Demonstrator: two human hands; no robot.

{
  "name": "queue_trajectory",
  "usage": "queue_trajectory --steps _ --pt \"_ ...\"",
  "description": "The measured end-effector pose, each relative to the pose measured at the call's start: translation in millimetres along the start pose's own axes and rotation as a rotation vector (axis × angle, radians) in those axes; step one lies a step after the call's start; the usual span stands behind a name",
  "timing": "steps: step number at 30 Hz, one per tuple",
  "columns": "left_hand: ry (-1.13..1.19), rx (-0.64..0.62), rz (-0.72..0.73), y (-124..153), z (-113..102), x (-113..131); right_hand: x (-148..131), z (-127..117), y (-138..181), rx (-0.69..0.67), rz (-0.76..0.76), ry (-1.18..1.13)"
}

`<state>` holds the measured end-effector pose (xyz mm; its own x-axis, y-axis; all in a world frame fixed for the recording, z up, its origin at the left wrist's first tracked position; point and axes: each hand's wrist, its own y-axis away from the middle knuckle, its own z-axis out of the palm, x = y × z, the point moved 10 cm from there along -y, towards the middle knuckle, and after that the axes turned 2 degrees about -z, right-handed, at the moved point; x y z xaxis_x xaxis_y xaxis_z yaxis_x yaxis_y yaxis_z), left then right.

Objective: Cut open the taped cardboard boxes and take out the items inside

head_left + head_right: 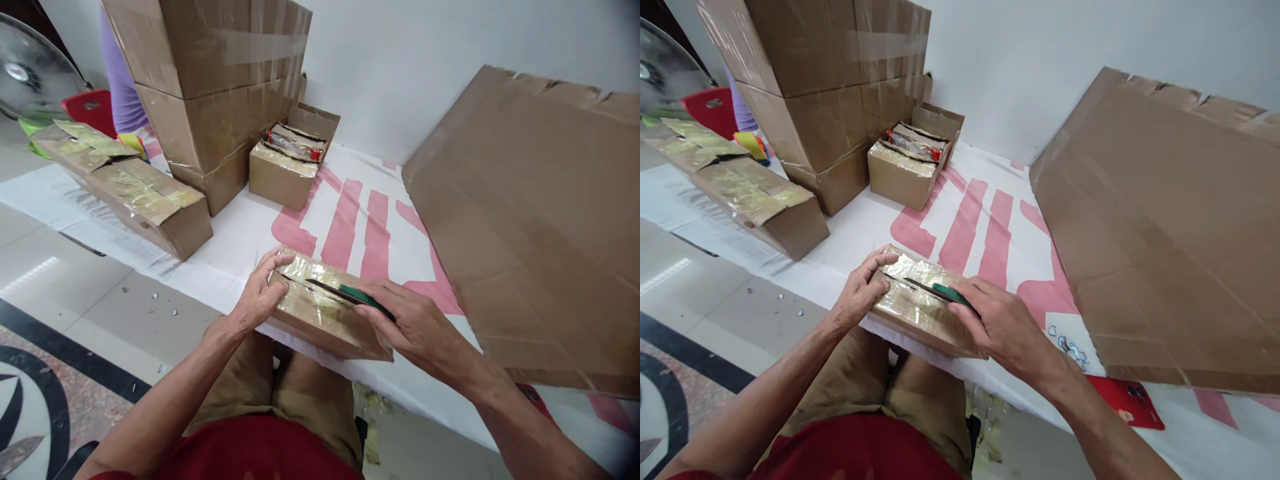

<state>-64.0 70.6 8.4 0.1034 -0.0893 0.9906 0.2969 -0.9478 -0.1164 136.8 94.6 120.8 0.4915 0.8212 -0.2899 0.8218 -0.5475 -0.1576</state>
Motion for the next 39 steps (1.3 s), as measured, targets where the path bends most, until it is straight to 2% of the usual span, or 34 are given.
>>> queue_trajectory --steps 5,13,20,27,32,39 --pt "0.039 0.015 0.002 1 0 -3 -20 13 -18 -0.055 -0.106 0.321" --pt "0.051 0.014 -0.030 0 -1 -6 -38 22 -20 -0.153 -0.068 0.682" --pt "0.049 0.010 -0.063 0 -2 -6 -39 6 -5 -0.183 -0.081 0.712" --pt "0.039 0.033 -0.067 3 -4 -5 -30 12 -6 -0.275 -0.032 0.637" --pt "0.040 0.046 -0.061 2 -5 -5 -25 19 -1 -0.251 -0.031 0.654" --pt "0.030 0.057 -0.082 3 -4 -4 -25 9 18 -0.175 -0.112 0.719"
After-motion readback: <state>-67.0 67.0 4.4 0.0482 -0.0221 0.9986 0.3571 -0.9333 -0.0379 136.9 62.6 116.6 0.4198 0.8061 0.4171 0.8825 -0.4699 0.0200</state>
